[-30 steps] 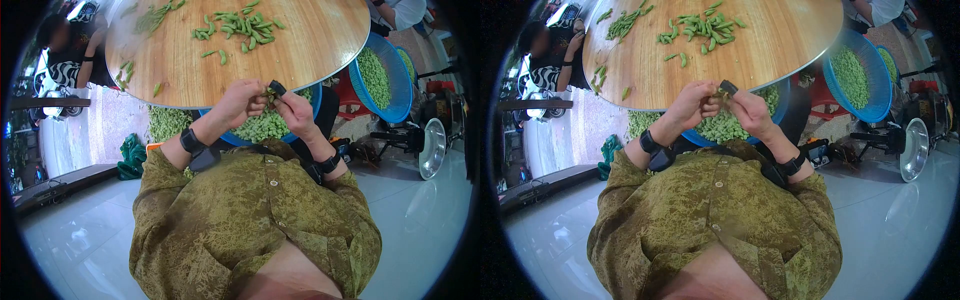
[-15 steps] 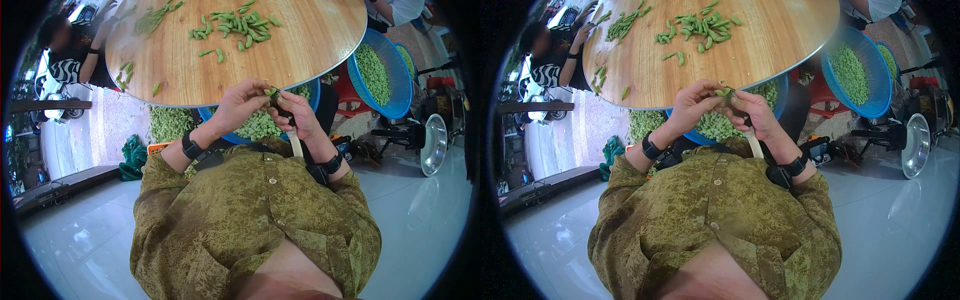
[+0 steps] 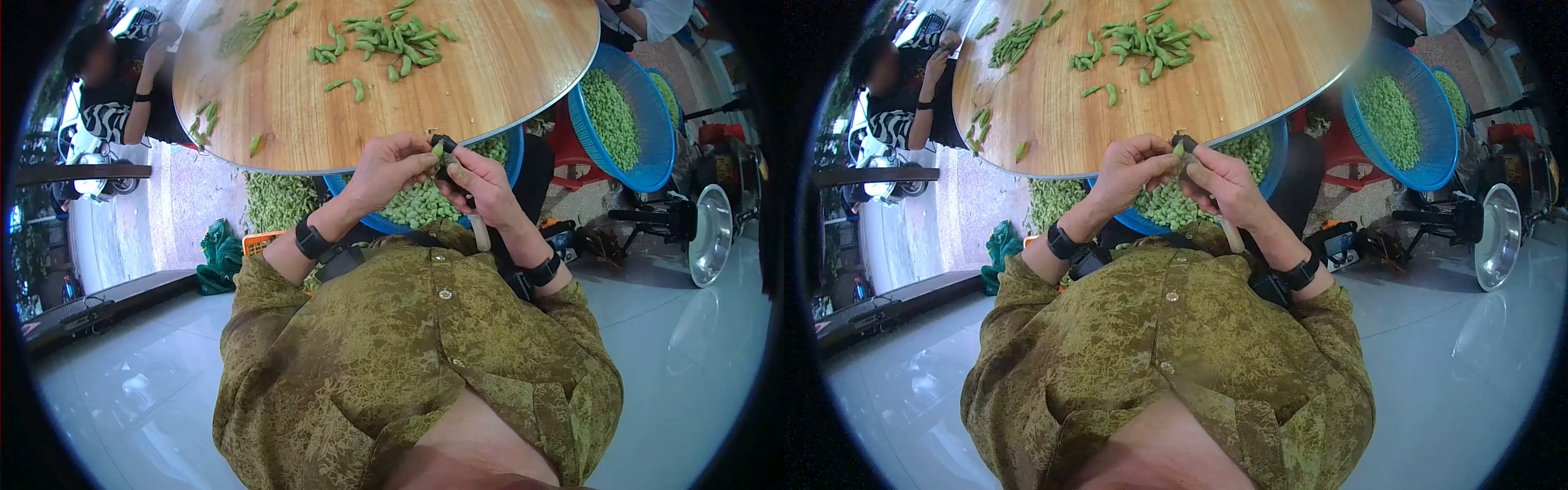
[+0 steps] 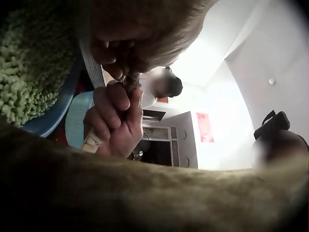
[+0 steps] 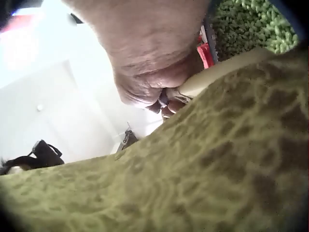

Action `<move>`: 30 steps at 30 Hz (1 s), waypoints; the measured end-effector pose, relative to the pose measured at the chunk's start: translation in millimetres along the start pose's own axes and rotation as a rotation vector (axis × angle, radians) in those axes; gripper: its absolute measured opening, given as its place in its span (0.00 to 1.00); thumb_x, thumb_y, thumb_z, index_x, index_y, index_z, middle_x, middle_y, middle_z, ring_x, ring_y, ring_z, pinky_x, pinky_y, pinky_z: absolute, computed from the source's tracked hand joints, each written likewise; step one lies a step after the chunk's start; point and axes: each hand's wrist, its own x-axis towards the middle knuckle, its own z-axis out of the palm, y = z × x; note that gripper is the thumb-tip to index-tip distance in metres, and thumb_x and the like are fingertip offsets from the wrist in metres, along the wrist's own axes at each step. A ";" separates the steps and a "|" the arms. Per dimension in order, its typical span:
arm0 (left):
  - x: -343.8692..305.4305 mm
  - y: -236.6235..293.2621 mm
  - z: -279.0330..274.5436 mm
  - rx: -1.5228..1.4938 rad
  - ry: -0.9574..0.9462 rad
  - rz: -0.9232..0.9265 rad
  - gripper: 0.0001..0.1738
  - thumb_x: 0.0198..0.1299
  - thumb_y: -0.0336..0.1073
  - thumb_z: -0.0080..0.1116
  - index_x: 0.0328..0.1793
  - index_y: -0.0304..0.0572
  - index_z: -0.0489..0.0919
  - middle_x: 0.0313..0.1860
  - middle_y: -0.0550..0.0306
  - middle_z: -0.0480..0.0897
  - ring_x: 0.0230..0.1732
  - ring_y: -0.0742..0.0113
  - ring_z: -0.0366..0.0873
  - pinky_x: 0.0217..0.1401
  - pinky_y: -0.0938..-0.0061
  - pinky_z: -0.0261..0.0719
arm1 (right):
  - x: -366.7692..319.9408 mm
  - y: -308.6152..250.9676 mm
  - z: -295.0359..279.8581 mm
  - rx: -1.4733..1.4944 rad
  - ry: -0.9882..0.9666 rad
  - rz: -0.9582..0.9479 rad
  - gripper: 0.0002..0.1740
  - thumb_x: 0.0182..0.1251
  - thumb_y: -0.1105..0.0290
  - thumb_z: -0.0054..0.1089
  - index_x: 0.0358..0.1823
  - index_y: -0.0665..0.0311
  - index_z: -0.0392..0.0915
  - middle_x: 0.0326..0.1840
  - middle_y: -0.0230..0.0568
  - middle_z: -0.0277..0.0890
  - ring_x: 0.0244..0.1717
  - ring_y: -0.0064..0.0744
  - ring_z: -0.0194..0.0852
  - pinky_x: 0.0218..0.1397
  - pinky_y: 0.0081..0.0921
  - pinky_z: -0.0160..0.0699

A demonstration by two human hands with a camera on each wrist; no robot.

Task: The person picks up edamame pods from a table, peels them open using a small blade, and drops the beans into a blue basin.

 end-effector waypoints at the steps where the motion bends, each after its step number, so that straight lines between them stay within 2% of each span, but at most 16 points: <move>1: -0.2 -0.3 -0.3 0.016 0.009 -0.013 0.09 0.62 0.31 0.59 0.46 0.35 0.79 0.30 0.65 0.80 0.26 0.82 0.75 0.22 0.88 0.68 | -0.2 0.0 0.1 -0.019 -0.005 -0.003 0.24 0.75 0.64 0.46 0.68 0.67 0.62 0.29 0.31 0.72 0.18 0.12 0.60 0.18 0.09 0.56; 9: -1.8 -4.3 -0.4 0.068 0.028 -0.012 0.08 0.62 0.32 0.60 0.45 0.37 0.79 0.30 0.66 0.79 0.25 0.83 0.74 0.23 0.88 0.68 | 1.8 4.0 -0.9 -0.020 0.026 -0.005 0.23 0.74 0.67 0.46 0.67 0.67 0.64 0.28 0.30 0.72 0.17 0.12 0.59 0.17 0.09 0.55; 11: -2.1 -7.9 -0.1 0.082 0.033 0.070 0.07 0.63 0.32 0.59 0.45 0.37 0.79 0.30 0.66 0.79 0.25 0.83 0.73 0.23 0.88 0.68 | 3.0 5.1 0.5 -0.018 0.046 -0.009 0.22 0.74 0.68 0.47 0.66 0.67 0.65 0.28 0.31 0.72 0.16 0.12 0.59 0.17 0.10 0.56; 14: -1.3 -4.8 -0.7 0.041 0.013 0.049 0.07 0.63 0.32 0.58 0.44 0.37 0.78 0.29 0.65 0.80 0.24 0.82 0.74 0.23 0.88 0.68 | 4.1 6.7 0.4 -0.089 0.098 -0.043 0.20 0.73 0.71 0.47 0.63 0.68 0.68 0.27 0.31 0.72 0.16 0.12 0.58 0.17 0.10 0.55; 15: -0.8 -3.6 -2.9 0.040 0.013 0.048 0.07 0.63 0.32 0.58 0.44 0.37 0.78 0.29 0.65 0.80 0.24 0.82 0.74 0.23 0.88 0.68 | 4.1 7.2 -2.0 -0.058 0.076 -0.037 0.16 0.73 0.72 0.47 0.58 0.67 0.71 0.27 0.29 0.72 0.16 0.11 0.58 0.17 0.10 0.55; 16: 0.2 -2.2 -6.6 -0.105 -0.043 -0.036 0.07 0.64 0.32 0.57 0.44 0.37 0.78 0.28 0.64 0.80 0.24 0.82 0.74 0.22 0.87 0.67 | 3.9 7.4 -4.4 -0.028 0.054 -0.030 0.13 0.72 0.72 0.47 0.53 0.67 0.74 0.26 0.27 0.72 0.16 0.10 0.58 0.16 0.10 0.54; 20: 5.3 -4.1 -10.8 -0.417 -0.166 -0.184 0.06 0.64 0.31 0.57 0.42 0.37 0.78 0.26 0.61 0.81 0.23 0.79 0.74 0.22 0.87 0.68 | 3.4 8.3 -7.6 0.021 -0.005 -0.026 0.13 0.72 0.73 0.48 0.54 0.67 0.74 0.26 0.27 0.72 0.19 0.11 0.60 0.18 0.10 0.57; 21: 5.7 -5.0 -9.3 -0.418 -0.166 -0.182 0.06 0.64 0.31 0.57 0.42 0.37 0.78 0.26 0.61 0.81 0.23 0.79 0.74 0.22 0.87 0.68 | 4.9 10.1 -6.1 -0.254 0.049 -0.146 0.14 0.71 0.74 0.49 0.55 0.68 0.73 0.26 0.27 0.72 0.20 0.11 0.61 0.20 0.11 0.59; 22: 5.4 -6.7 -5.5 -0.322 -0.121 -0.163 0.06 0.64 0.32 0.56 0.42 0.36 0.78 0.27 0.61 0.81 0.23 0.79 0.75 0.22 0.86 0.68 | 5.0 11.6 -4.3 -0.527 0.104 -0.264 0.15 0.70 0.74 0.50 0.57 0.68 0.73 0.27 0.27 0.72 0.21 0.12 0.62 0.22 0.11 0.61; 23: 3.9 -8.4 -1.7 -0.227 -0.076 -0.145 0.06 0.64 0.32 0.56 0.42 0.36 0.77 0.28 0.60 0.81 0.23 0.78 0.75 0.22 0.86 0.69 | 2.3 12.0 -0.9 -0.527 0.105 -0.261 0.15 0.70 0.74 0.50 0.57 0.68 0.73 0.27 0.27 0.72 0.21 0.12 0.62 0.22 0.11 0.61; 24: 2.5 -8.9 1.2 -0.229 -0.075 -0.144 0.06 0.64 0.32 0.56 0.42 0.36 0.77 0.28 0.60 0.81 0.23 0.78 0.75 0.22 0.86 0.69 | -1.0 11.6 3.0 -0.356 0.120 -0.201 0.16 0.70 0.75 0.51 0.58 0.68 0.72 0.27 0.27 0.72 0.22 0.12 0.62 0.23 0.12 0.63; 25: 0.8 -9.2 4.3 -0.032 -0.043 -0.040 0.06 0.64 0.32 0.56 0.42 0.36 0.77 0.27 0.58 0.82 0.22 0.76 0.75 0.23 0.82 0.71 | -2.4 11.1 4.9 -0.186 0.133 -0.139 0.18 0.69 0.75 0.52 0.59 0.68 0.71 0.27 0.27 0.73 0.23 0.13 0.63 0.25 0.13 0.64; 26: -1.0 -9.8 7.0 0.165 -0.010 0.064 0.07 0.63 0.31 0.56 0.43 0.35 0.77 0.26 0.55 0.82 0.22 0.73 0.76 0.23 0.79 0.72 | -1.5 11.8 4.6 -0.188 0.130 -0.136 0.18 0.69 0.75 0.52 0.59 0.68 0.71 0.27 0.27 0.73 0.23 0.13 0.63 0.25 0.13 0.64; 27: -2.2 -13.4 8.4 0.165 -0.008 0.063 0.07 0.63 0.31 0.56 0.43 0.35 0.77 0.26 0.55 0.82 0.22 0.73 0.76 0.23 0.79 0.72 | -0.2 13.9 3.9 -0.232 0.157 -0.132 0.18 0.69 0.74 0.53 0.59 0.67 0.71 0.27 0.27 0.73 0.23 0.12 0.63 0.25 0.13 0.64; 29: -5.5 -22.9 9.5 0.497 0.094 0.291 0.05 0.65 0.32 0.55 0.41 0.38 0.75 0.24 0.60 0.79 0.21 0.76 0.73 0.22 0.81 0.68 | 1.8 19.9 1.6 -0.272 0.184 -0.129 0.19 0.68 0.73 0.54 0.60 0.67 0.70 0.28 0.27 0.73 0.23 0.12 0.63 0.25 0.14 0.64; 30: -12.0 -16.9 9.3 0.499 0.096 0.291 0.05 0.65 0.32 0.55 0.41 0.38 0.75 0.24 0.60 0.79 0.21 0.76 0.73 0.22 0.81 0.68 | 2.5 23.5 -0.9 -0.347 0.195 -0.161 0.17 0.67 0.74 0.55 0.56 0.68 0.71 0.28 0.29 0.73 0.22 0.12 0.63 0.24 0.13 0.62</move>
